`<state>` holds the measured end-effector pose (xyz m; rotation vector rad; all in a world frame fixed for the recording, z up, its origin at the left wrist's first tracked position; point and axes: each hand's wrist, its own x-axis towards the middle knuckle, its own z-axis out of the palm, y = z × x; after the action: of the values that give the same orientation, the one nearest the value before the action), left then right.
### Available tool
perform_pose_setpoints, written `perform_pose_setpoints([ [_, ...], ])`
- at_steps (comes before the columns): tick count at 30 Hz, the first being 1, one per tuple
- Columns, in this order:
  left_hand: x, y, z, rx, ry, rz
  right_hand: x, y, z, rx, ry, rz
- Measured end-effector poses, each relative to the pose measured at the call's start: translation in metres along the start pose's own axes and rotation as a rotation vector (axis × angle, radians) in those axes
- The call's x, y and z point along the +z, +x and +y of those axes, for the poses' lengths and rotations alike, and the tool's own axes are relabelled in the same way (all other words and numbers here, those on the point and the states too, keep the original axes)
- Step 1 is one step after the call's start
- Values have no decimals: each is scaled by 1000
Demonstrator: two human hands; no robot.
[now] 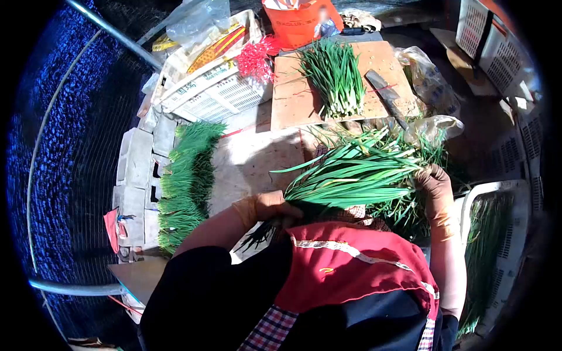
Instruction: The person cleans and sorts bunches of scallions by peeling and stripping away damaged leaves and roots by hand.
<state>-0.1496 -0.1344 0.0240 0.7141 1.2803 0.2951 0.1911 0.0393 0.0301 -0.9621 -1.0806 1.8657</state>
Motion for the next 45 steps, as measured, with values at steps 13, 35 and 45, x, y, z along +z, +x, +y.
perform_pose_setpoints([
  [13,-3,0,-3,1,46,8,6,28,-39,335,-367,-481],
  [35,-17,3,4,-95,-10,-138,50,25,10,-677,-1583,-514],
  [45,-16,7,-3,-85,5,-64,58,14,1,-885,-1788,-326],
])
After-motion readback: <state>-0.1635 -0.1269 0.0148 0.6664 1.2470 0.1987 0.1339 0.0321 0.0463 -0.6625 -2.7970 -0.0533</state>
